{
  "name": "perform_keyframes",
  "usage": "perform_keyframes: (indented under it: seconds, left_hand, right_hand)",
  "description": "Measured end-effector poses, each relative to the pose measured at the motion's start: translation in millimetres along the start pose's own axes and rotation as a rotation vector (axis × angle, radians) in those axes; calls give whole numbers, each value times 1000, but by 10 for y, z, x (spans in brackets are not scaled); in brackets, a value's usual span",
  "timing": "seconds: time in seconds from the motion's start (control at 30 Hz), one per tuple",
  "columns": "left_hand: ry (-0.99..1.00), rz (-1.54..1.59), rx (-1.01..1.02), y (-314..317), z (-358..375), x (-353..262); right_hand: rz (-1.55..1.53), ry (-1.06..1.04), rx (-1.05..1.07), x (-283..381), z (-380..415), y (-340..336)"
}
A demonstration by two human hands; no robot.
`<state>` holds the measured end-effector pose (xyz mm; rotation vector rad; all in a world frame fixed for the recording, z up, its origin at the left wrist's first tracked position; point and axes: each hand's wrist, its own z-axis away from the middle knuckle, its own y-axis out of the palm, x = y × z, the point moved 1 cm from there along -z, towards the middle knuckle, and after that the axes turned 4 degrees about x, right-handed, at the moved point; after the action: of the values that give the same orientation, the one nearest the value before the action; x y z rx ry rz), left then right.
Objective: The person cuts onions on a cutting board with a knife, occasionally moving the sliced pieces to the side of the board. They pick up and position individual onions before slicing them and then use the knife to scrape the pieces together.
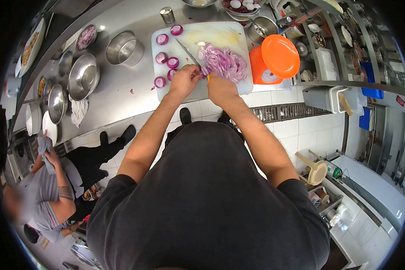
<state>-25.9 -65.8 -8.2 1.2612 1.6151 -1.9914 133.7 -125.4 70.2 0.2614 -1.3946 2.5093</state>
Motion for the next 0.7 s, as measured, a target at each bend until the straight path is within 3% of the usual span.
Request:
perform_keyframes:
  seconds: [0.1,0.27,0.5,0.7]
  left_hand:
    - [8,-2,-7,-4,1,2]
    - [10,34,-16,-34,20,-33]
    - [-5,6,-28,1,10,-3]
    - [-3,25,-31,14,10,19]
  right_hand:
    - [19,-8,11,58,182,-166]
    - [-20,-14,-58,-80,-68,271]
    - [21,-19,18,55,189,-236]
    - [-78,33,-66,-77,-115,300]
